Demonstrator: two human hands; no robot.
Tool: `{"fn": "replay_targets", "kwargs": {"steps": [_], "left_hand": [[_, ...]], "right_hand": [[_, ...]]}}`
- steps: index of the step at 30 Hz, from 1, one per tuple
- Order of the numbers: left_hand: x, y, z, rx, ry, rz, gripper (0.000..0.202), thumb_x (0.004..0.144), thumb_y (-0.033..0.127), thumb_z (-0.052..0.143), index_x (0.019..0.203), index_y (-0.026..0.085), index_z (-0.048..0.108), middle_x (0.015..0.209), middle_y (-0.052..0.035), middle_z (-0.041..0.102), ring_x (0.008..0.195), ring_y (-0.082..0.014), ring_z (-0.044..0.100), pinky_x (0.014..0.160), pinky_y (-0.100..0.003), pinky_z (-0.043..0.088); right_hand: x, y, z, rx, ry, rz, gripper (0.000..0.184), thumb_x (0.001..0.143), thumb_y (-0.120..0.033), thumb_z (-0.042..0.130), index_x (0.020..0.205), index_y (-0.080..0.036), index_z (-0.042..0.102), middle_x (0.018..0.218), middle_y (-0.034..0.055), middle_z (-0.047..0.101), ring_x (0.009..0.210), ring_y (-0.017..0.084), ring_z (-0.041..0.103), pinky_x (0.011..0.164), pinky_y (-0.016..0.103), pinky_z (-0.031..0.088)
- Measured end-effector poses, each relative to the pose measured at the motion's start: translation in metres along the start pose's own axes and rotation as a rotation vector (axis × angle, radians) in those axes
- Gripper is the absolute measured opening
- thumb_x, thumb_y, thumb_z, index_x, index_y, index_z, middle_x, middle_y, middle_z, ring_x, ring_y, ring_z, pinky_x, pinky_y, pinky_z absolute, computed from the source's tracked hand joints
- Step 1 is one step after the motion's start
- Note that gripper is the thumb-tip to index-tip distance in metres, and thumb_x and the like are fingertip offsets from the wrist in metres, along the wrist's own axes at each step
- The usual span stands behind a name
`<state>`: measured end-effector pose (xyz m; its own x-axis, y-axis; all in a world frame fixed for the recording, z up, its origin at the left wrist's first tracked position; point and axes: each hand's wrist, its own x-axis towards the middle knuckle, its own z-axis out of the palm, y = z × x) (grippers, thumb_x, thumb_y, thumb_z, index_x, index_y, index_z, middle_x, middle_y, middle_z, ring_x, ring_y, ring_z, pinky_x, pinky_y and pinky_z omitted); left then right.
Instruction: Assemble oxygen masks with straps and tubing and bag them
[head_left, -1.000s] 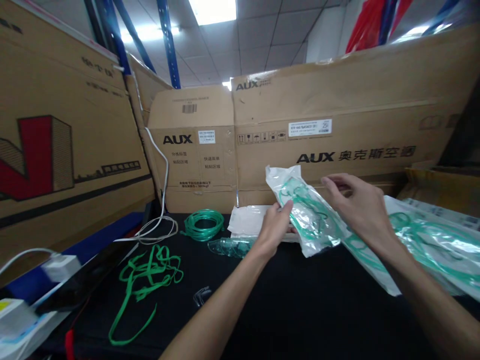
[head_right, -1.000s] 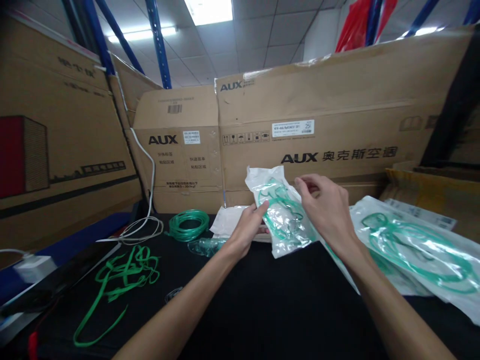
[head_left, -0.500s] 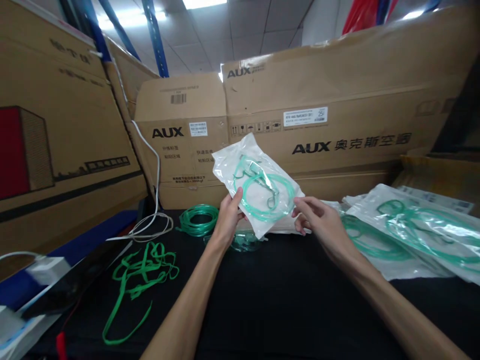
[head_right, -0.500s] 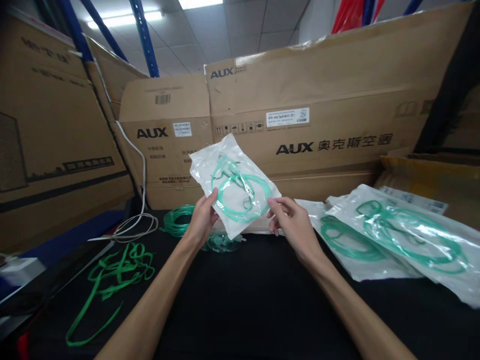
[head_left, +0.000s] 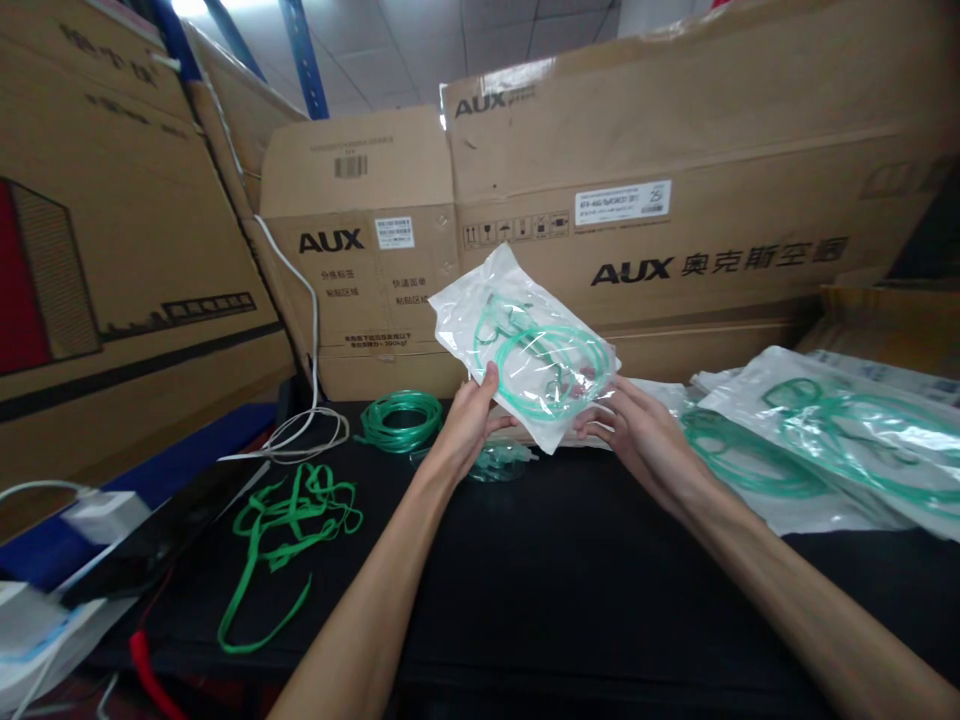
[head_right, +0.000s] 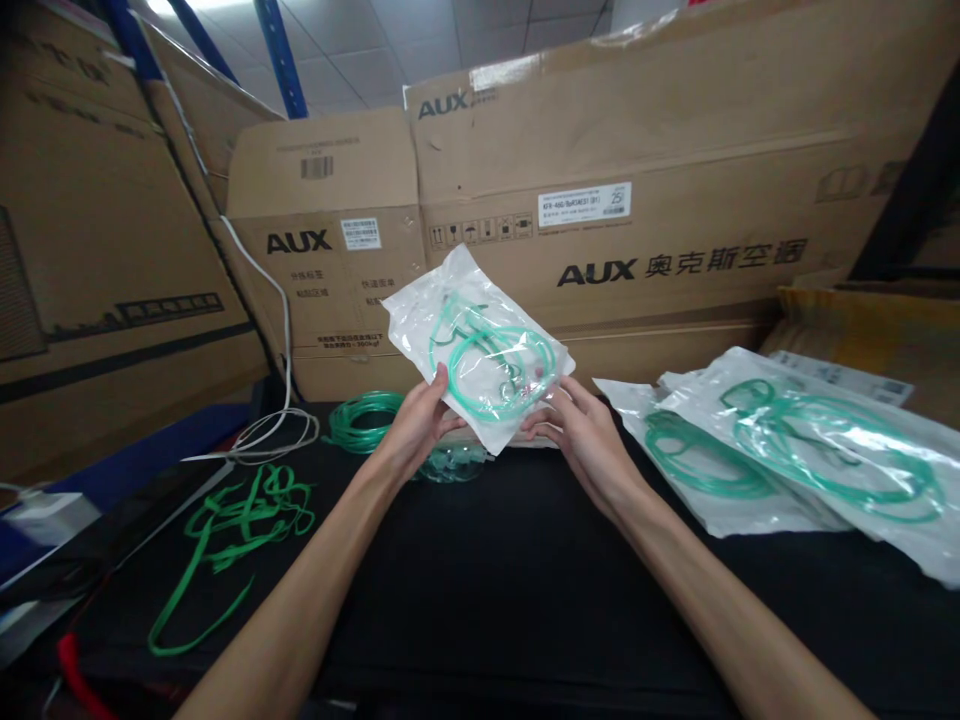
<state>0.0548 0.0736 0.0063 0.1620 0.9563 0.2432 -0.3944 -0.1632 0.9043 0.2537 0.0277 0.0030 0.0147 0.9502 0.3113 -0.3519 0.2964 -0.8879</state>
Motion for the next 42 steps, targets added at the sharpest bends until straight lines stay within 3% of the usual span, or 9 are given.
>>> {"fn": "replay_targets", "kwargs": {"steps": [4,11,14,20,24,28,32,36,42], "left_hand": [[-0.001,-0.002,0.001,0.013,-0.006,-0.024,0.042,0.091,0.049,0.070,0.114,0.014,0.071,0.118,-0.0147,0.074,0.095,-0.0233,0.069,0.067,-0.026,0.055],[-0.003,-0.003,0.003,0.024,-0.001,-0.052,0.039,0.089,0.046,0.072,0.111,0.014,0.072,0.110,-0.0133,0.076,0.093,-0.0219,0.070,0.077,-0.030,0.055],[-0.004,-0.001,0.004,0.028,0.000,-0.057,0.039,0.088,0.046,0.073,0.109,0.013,0.072,0.110,-0.0134,0.076,0.092,-0.0212,0.070,0.078,-0.030,0.054],[-0.005,-0.001,0.006,0.035,-0.022,-0.082,0.038,0.088,0.045,0.074,0.107,0.013,0.073,0.107,-0.0136,0.077,0.091,-0.0230,0.071,0.074,-0.030,0.056],[-0.006,0.001,0.006,0.031,-0.013,-0.078,0.037,0.084,0.044,0.078,0.106,0.014,0.074,0.106,-0.0125,0.076,0.092,-0.0232,0.071,0.077,-0.031,0.056],[-0.006,0.002,0.004,0.010,0.075,-0.048,0.036,0.086,0.044,0.076,0.104,0.013,0.073,0.109,-0.0132,0.076,0.094,-0.0219,0.070,0.077,-0.029,0.055],[-0.003,0.004,0.000,-0.006,0.224,-0.019,0.029,0.093,0.039,0.068,0.104,0.013,0.072,0.111,-0.0116,0.075,0.086,-0.0166,0.068,0.069,-0.023,0.051],[0.000,0.007,-0.003,-0.016,0.353,-0.005,0.026,0.100,0.032,0.055,0.102,0.011,0.070,0.106,-0.0117,0.076,0.076,-0.0134,0.066,0.063,-0.021,0.049],[0.001,0.009,-0.006,-0.027,0.446,0.038,0.024,0.101,0.025,0.050,0.093,0.013,0.068,0.091,-0.0064,0.073,0.068,-0.0108,0.062,0.064,-0.020,0.048]], "right_hand": [[0.002,0.005,-0.002,0.056,-0.055,0.062,0.022,0.089,-0.033,0.069,0.106,-0.020,0.069,0.093,0.0050,0.073,0.073,0.018,0.068,0.068,0.029,0.057],[0.006,0.008,-0.002,0.149,-0.124,0.164,0.032,0.093,-0.048,0.058,0.106,-0.021,0.069,0.086,0.0070,0.071,0.070,0.021,0.066,0.064,0.032,0.055],[0.006,0.007,-0.003,0.162,-0.098,0.181,0.034,0.090,-0.052,0.063,0.106,-0.022,0.070,0.085,0.0059,0.070,0.069,0.019,0.063,0.061,0.030,0.053],[0.001,0.008,0.001,0.114,-0.105,0.211,0.029,0.079,-0.039,0.082,0.096,-0.017,0.074,0.091,0.0043,0.068,0.065,0.012,0.055,0.055,0.024,0.047],[-0.002,0.007,0.004,0.046,-0.146,0.251,0.032,0.073,-0.039,0.088,0.086,-0.014,0.072,0.073,0.0011,0.063,0.051,0.007,0.044,0.046,0.024,0.040],[-0.003,0.001,0.000,-0.009,-0.123,0.262,0.037,0.071,-0.043,0.089,0.079,-0.016,0.066,0.061,-0.0041,0.054,0.047,0.007,0.043,0.039,0.020,0.036],[-0.002,-0.005,-0.004,-0.055,-0.095,0.270,0.037,0.080,-0.049,0.081,0.078,-0.016,0.064,0.056,-0.0054,0.050,0.042,0.006,0.038,0.034,0.017,0.032],[-0.002,-0.009,-0.006,-0.089,-0.083,0.296,0.038,0.082,-0.050,0.078,0.076,-0.016,0.062,0.051,-0.0073,0.043,0.038,0.005,0.033,0.030,0.014,0.026],[-0.002,-0.018,-0.009,-0.096,-0.079,0.293,0.039,0.081,-0.050,0.078,0.071,-0.017,0.060,0.049,-0.0082,0.040,0.033,0.003,0.027,0.027,0.013,0.020]]}}
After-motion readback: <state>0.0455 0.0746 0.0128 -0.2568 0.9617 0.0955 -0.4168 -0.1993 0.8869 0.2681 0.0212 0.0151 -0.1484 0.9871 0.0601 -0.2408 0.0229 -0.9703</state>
